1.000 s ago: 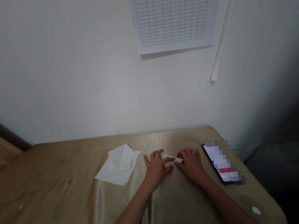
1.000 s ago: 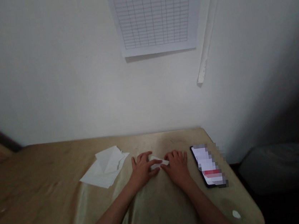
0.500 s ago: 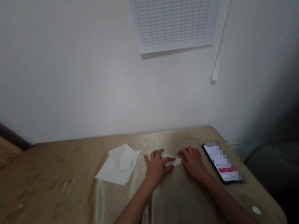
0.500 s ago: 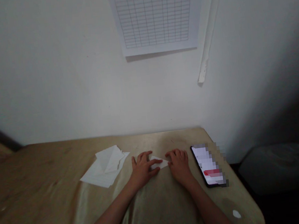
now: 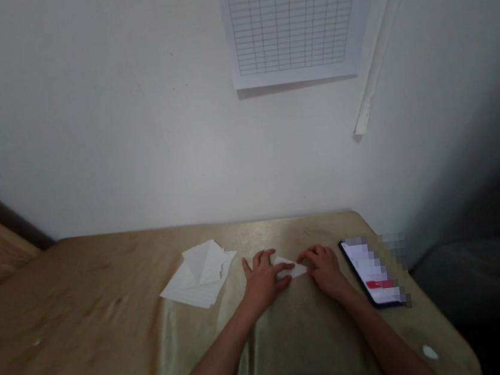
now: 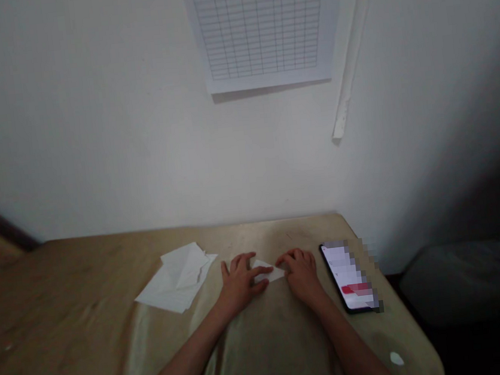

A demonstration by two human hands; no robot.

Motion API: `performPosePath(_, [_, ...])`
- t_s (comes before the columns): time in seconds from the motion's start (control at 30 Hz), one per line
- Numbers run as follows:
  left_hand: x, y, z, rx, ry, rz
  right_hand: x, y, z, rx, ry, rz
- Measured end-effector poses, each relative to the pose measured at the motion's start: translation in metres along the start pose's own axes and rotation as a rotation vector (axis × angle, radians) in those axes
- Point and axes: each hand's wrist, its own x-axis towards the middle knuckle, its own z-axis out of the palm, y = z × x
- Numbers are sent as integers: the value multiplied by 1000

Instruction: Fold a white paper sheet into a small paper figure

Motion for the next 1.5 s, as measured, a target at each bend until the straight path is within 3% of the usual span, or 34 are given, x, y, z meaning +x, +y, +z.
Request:
performPosePath(0.43, [-2,1,-1,-5,6,3,-1,10,-9,13,-37,-32])
performPosePath(0.87, [0,6,-2,0,35,-38,-7,-13,-5,-108,155,-35])
performPosePath(1.17, [1,5,-2,1,26,-41,2,-10,-3,-42,122,54])
performPosePath(1.5, [1,2,-9,-50,-39,-57,12,3,-7,-42,115,39])
